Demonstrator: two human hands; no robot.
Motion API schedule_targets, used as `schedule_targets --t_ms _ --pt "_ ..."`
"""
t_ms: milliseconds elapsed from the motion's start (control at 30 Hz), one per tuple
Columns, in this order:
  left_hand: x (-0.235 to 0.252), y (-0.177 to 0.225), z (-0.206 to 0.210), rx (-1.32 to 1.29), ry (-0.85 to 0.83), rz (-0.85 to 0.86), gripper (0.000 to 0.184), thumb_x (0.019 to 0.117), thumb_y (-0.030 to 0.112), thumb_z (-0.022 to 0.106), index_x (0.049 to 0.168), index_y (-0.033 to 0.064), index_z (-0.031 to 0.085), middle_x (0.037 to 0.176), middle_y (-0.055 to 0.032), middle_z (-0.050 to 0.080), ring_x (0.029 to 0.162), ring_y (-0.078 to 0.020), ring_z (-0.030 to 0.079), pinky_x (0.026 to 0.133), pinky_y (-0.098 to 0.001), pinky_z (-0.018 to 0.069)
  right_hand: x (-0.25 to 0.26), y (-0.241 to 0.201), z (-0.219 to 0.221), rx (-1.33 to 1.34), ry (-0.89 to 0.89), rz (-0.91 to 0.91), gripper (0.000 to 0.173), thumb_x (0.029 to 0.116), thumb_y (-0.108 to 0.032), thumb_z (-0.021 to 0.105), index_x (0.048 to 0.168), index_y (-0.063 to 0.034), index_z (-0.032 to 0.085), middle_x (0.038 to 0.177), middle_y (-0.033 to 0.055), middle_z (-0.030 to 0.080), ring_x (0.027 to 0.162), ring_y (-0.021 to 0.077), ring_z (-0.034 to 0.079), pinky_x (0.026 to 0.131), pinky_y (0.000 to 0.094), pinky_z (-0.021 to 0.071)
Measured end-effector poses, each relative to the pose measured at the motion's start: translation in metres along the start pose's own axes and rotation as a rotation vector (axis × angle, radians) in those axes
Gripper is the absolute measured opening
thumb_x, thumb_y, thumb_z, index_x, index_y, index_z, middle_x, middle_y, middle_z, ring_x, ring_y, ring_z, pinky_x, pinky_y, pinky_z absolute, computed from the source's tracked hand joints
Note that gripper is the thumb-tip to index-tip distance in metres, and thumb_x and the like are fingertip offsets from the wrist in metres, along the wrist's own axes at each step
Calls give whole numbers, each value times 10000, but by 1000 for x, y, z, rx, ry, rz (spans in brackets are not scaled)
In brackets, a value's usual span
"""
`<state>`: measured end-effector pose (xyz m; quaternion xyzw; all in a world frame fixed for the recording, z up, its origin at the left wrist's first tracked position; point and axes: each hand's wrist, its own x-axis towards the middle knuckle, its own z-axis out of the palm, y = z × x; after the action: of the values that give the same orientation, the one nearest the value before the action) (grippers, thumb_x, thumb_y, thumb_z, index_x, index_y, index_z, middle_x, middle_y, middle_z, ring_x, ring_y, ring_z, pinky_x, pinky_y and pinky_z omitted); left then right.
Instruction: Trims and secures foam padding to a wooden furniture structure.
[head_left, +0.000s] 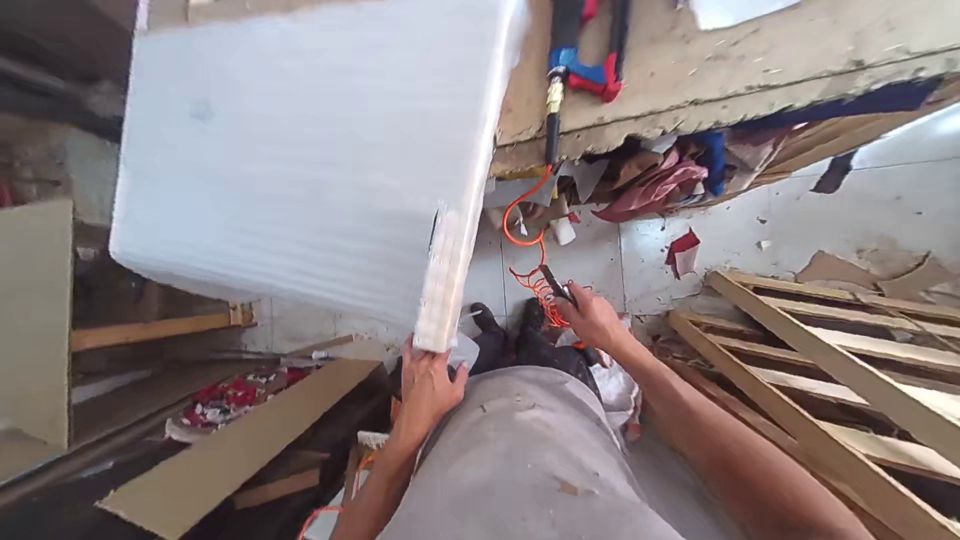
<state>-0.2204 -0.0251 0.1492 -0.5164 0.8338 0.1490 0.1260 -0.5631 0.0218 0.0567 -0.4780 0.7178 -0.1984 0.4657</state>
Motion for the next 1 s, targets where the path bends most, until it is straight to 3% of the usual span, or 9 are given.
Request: schedule_targets --t_ms 100,200,300,533,633,700,800,900,1000 --pt "9 4 -22 64 -271 -10 661 967 657 433 1286 157 726 1206 -115 750 1278 -313 633 1259 -629 155 13 -27 8 429 59 -8 359 1084 -366 461 1226 -69 606 891 34 719 742 154 717 714 390 625" --pt "15 -9 -22 -5 -398 16 644 986 629 464 1379 158 658 1299 -102 710 1299 -285 614 1199 -548 353 26 -55 18 703 103 -14 327 1087 -311 478 1232 -45 602 874 45 718 696 160 714 670 364 637" --pt "14 -21 -21 -120 -432 4 607 1017 567 457 1393 129 644 1348 -90 687 1307 -268 611 1167 -516 415 29 -69 30 824 114 -6 300 1086 -292 493 1201 -37 603 845 61 718 663 185 711 631 369 634" --pt "-3 -67 4 -265 -481 -186 556 1040 496 489 1468 151 574 1360 -102 677 1294 -286 621 1140 -568 436 33 -69 19 948 207 73 336 1096 -256 475 1251 16 597 764 121 677 575 228 660 543 417 603" --pt "-24 -78 13 -326 -538 -288 547 1058 475 474 1490 148 545 1387 -134 654 1316 -328 599 1138 -607 416 39 -87 -3 920 286 59 317 1101 -238 448 1242 16 575 717 48 629 543 143 613 510 349 569" --pt "-34 -85 18 -364 -525 -321 535 1061 472 464 1472 143 561 1367 -150 662 1300 -347 607 1116 -623 427 47 -97 -16 938 257 16 267 1101 -228 401 1226 -22 516 702 -2 615 539 112 617 509 329 578" --pt "-47 -97 36 -437 -486 -354 526 1055 474 463 1453 150 580 1344 -147 676 1280 -346 623 1102 -625 440 53 -112 -25 996 176 -28 221 1088 -194 313 1229 -74 434 701 8 608 513 150 622 478 359 585" --pt "-50 -105 43 -528 -452 -400 527 1056 476 469 1451 146 580 1338 -143 680 1279 -344 624 1102 -621 442 52 -141 -26 921 168 -104 230 1096 -195 321 1244 -66 443 716 3 617 516 142 626 475 345 586" --pt "-49 -122 54 -626 -393 -451 527 1059 460 461 1464 138 566 1317 -142 692 1264 -340 635 1100 -613 447 48 -194 -28 728 87 -343 230 1088 -178 360 1236 -36 464 757 -5 639 554 125 632 510 331 591"
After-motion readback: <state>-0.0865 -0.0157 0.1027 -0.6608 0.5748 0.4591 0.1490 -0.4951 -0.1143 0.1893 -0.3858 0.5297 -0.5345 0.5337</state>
